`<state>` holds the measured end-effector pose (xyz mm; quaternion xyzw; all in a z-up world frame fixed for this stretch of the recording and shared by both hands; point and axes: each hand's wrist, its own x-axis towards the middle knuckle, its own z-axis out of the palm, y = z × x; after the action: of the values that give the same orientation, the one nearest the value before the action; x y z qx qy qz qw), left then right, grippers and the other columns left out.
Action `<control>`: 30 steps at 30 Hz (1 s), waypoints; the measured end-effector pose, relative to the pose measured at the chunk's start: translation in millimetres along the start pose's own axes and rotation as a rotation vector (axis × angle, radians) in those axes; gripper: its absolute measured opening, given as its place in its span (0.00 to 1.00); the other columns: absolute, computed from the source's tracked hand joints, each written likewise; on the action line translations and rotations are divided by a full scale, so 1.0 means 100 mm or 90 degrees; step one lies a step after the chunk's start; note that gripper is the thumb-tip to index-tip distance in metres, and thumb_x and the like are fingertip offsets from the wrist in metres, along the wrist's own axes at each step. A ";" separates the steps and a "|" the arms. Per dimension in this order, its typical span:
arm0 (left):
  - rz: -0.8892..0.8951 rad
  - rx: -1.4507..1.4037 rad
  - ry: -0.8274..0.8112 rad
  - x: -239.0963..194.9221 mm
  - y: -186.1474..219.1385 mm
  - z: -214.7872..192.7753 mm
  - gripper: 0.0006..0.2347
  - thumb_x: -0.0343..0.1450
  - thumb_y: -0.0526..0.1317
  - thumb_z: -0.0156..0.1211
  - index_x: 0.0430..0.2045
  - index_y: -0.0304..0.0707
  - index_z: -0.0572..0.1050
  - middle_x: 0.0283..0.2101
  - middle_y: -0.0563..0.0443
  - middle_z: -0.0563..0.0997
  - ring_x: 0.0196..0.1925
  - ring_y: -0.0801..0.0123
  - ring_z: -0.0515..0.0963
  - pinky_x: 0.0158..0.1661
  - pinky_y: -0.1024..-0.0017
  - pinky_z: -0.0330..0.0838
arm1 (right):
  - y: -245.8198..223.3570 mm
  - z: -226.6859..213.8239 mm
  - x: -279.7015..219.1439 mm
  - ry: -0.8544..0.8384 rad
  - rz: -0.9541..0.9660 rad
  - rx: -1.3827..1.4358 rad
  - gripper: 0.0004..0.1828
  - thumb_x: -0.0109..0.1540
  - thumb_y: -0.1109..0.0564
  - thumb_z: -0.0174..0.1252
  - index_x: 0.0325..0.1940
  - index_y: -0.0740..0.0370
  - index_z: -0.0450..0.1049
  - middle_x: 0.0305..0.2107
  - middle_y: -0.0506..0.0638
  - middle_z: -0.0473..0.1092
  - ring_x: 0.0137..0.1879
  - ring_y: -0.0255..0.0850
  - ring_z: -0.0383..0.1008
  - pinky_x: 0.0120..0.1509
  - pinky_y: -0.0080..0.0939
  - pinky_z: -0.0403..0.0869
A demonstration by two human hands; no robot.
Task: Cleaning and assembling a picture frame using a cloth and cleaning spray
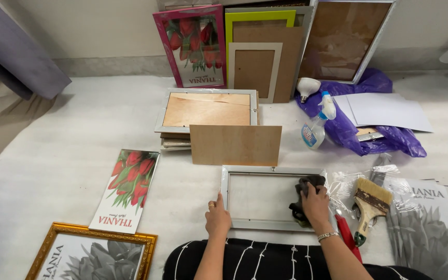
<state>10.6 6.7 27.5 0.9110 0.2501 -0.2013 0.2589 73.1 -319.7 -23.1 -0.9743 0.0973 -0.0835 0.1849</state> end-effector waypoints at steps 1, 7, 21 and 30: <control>0.000 0.000 -0.001 -0.02 0.00 -0.05 0.30 0.74 0.37 0.49 0.73 0.66 0.49 0.64 0.57 0.62 0.52 0.59 0.72 0.47 0.63 0.79 | -0.09 0.03 -0.01 -0.001 0.000 0.000 0.28 0.64 0.47 0.57 0.67 0.53 0.68 0.60 0.65 0.60 0.55 0.66 0.67 0.60 0.61 0.72; -0.061 -0.059 -0.086 -0.03 -0.02 -0.20 0.30 0.77 0.41 0.50 0.73 0.79 0.47 0.63 0.59 0.63 0.53 0.62 0.74 0.56 0.63 0.76 | -0.87 0.62 -0.22 -0.041 -0.098 -0.138 0.32 0.55 0.59 0.55 0.66 0.51 0.68 0.54 0.65 0.63 0.43 0.61 0.70 0.47 0.53 0.77; -0.178 0.015 -0.001 0.17 -0.25 -0.11 0.51 0.65 0.63 0.68 0.75 0.64 0.33 0.79 0.44 0.23 0.79 0.39 0.31 0.69 0.35 0.37 | -0.72 -0.11 -0.22 -0.177 -0.152 -0.078 0.28 0.54 0.59 0.57 0.56 0.34 0.77 0.48 0.48 0.69 0.43 0.56 0.74 0.50 0.52 0.77; -0.228 -0.153 -0.122 0.27 -0.25 -0.19 0.41 0.69 0.71 0.34 0.74 0.67 0.25 0.75 0.53 0.08 0.76 0.43 0.11 0.67 0.30 0.21 | -0.44 -0.52 -0.09 -0.254 0.154 -0.146 0.33 0.64 0.64 0.46 0.64 0.25 0.71 0.60 0.42 0.66 0.57 0.52 0.68 0.62 0.52 0.75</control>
<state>22.5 45.4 20.1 0.7912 0.4043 -0.2987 0.3482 61.6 -295.2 39.8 -0.9674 0.1834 0.1449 0.0971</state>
